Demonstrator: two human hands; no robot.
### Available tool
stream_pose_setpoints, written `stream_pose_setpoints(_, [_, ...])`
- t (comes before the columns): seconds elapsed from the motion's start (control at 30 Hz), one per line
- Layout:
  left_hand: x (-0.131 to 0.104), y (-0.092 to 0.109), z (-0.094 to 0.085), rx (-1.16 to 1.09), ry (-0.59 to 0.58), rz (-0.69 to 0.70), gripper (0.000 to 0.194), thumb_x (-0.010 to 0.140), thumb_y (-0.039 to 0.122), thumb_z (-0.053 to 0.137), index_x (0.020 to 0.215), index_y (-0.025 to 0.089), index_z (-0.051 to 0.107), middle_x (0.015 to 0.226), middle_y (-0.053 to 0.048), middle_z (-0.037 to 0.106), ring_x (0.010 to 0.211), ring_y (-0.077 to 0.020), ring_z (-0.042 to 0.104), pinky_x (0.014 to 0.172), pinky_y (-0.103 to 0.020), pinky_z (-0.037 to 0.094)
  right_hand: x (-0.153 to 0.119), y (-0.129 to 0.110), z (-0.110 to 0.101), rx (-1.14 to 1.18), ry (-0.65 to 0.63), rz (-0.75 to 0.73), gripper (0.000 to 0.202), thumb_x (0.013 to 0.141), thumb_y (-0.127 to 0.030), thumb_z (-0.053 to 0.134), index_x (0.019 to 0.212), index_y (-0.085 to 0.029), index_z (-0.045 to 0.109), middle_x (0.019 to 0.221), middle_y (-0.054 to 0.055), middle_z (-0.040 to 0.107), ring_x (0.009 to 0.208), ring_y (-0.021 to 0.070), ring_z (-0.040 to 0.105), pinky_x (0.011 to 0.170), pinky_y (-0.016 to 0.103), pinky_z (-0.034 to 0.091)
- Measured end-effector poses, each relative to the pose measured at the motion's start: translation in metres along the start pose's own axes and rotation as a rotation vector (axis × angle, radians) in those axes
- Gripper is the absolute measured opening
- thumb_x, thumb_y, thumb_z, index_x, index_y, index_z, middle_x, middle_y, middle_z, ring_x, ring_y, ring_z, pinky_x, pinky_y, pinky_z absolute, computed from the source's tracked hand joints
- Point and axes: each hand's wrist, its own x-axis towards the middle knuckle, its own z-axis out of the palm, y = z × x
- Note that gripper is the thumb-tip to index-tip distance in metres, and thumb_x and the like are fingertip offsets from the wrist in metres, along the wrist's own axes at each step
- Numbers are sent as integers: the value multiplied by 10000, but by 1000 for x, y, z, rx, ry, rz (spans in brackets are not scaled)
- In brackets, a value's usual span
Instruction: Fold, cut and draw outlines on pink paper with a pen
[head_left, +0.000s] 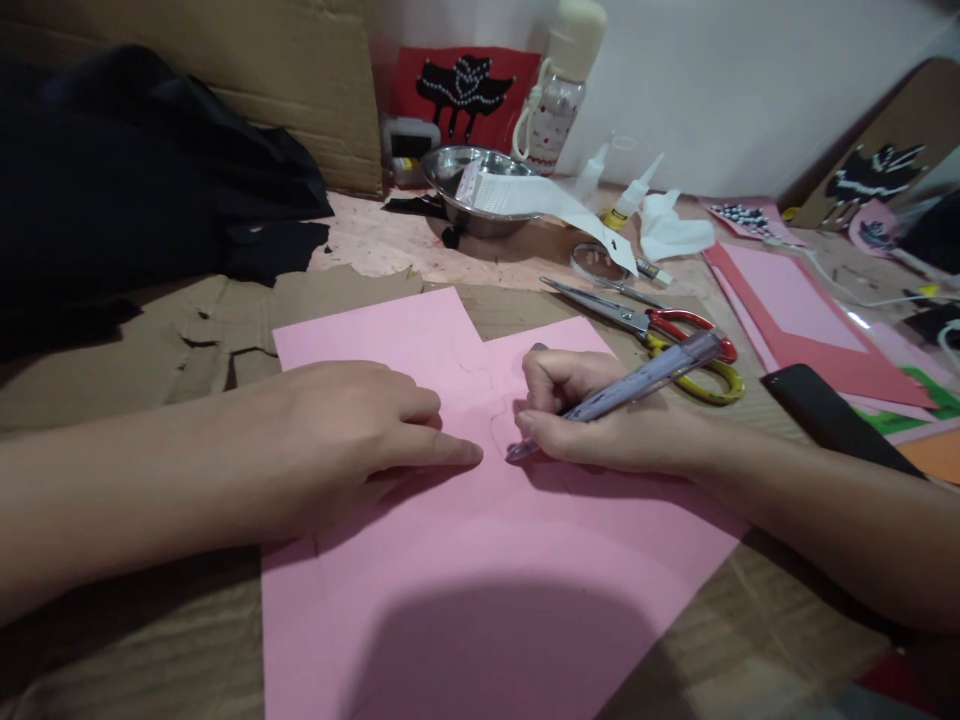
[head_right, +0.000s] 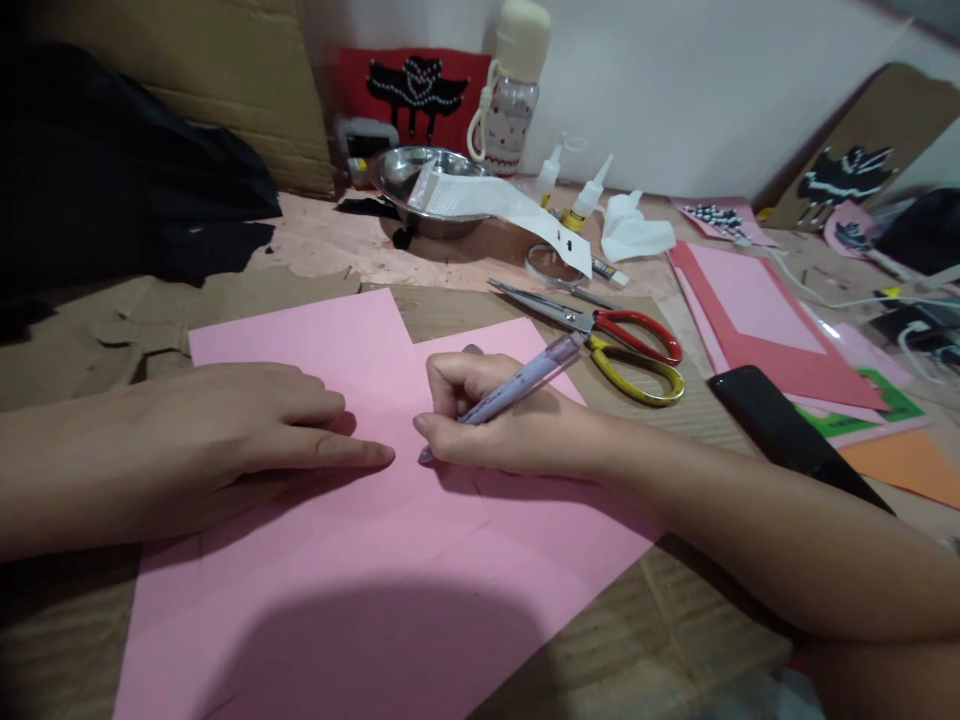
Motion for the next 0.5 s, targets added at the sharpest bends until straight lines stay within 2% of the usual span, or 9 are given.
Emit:
stream_pose_setpoints(0.2, [-1,-1,2,-4,31,10,357,1113,243,554,1335,386,794,943,-34,806,795,-201,741,661,-273,532,-2,0,-4,-27,-46,12,305,897,-231,756,703,-223,521,663,-42,588,596,118,562,507,215,415])
stream_pose_setpoints(0.5, [-2,-1,1,4,-17,-1,526,1004,45,589,1350,390,784,1012,-31,813,849,-218,758,699,-286,544,-2,-1,-4,12,-135,5,317,891,-187,727,700,-229,477,630,-62,561,570,102,538,501,209,398])
